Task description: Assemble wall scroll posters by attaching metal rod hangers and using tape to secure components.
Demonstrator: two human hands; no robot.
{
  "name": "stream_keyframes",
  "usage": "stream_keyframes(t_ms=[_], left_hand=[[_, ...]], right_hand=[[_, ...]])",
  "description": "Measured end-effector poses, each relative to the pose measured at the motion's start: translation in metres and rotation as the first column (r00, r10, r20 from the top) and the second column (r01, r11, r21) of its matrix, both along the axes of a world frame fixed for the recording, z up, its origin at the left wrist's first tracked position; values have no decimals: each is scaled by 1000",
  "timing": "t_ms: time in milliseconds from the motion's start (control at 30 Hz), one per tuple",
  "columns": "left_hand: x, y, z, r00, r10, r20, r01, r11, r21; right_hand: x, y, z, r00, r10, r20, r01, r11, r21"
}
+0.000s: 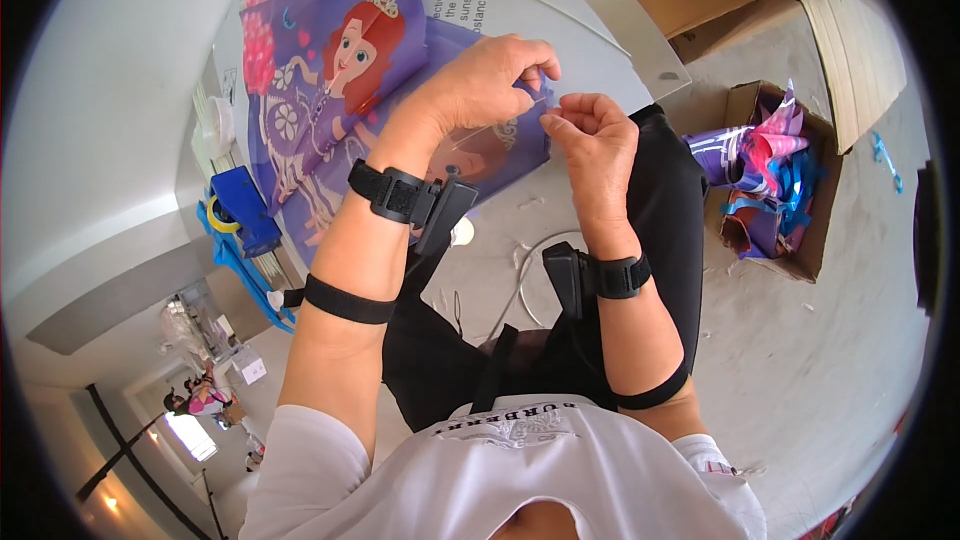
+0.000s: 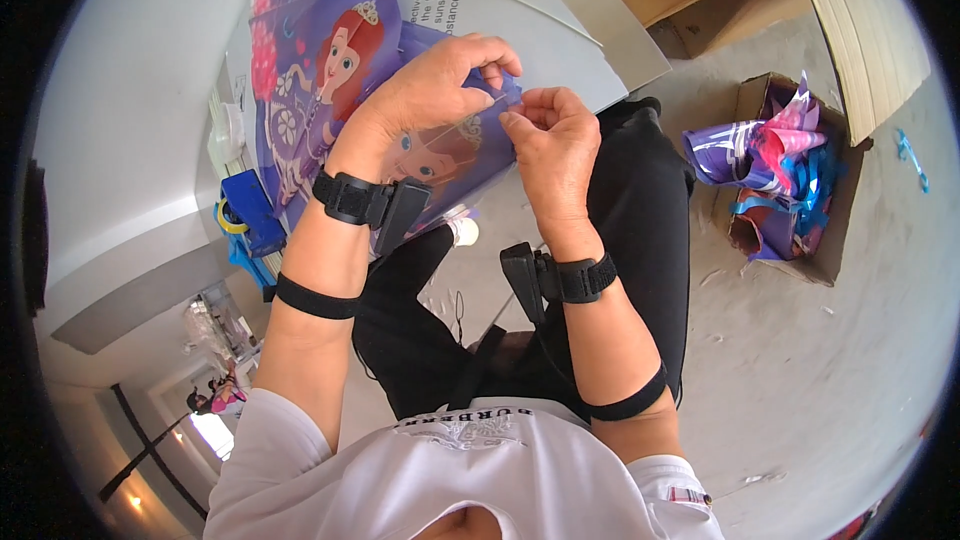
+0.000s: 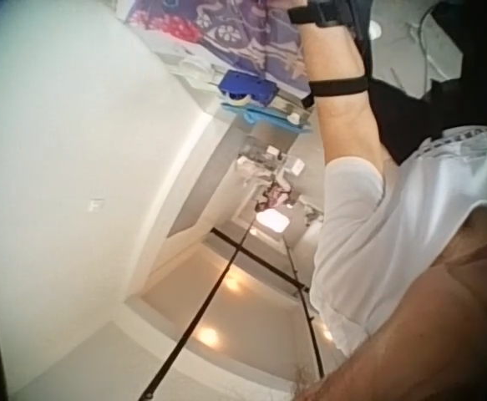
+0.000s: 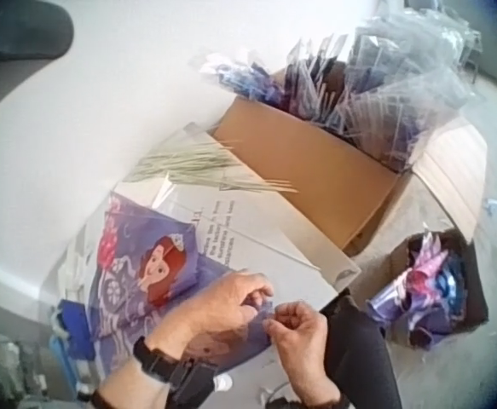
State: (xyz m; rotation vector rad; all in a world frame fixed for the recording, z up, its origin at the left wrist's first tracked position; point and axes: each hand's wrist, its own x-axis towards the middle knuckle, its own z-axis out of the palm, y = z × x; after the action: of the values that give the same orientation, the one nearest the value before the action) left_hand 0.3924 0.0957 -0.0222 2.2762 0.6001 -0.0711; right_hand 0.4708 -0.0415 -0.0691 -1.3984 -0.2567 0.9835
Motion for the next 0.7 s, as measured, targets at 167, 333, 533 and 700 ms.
stream_keyframes(t_ms=[167, 333, 533, 700], left_hand=[[0, 2, 8, 999, 45, -23, -48, 984, -169], [0, 0, 7, 996, 89, -26, -92, 972, -218], [-1, 2, 6, 993, 120, 25, -109, 959, -262], [1, 9, 8, 995, 93, -26, -96, 963, -250]], right_hand=[[-8, 1, 1, 997, 12, -75, -9, 999, 39], [-23, 3, 1, 938, -117, -326, 134, 991, 30], [-25, 7, 3, 901, -192, -389, 198, 980, -25], [-23, 8, 0, 906, -137, -401, 155, 988, 15]])
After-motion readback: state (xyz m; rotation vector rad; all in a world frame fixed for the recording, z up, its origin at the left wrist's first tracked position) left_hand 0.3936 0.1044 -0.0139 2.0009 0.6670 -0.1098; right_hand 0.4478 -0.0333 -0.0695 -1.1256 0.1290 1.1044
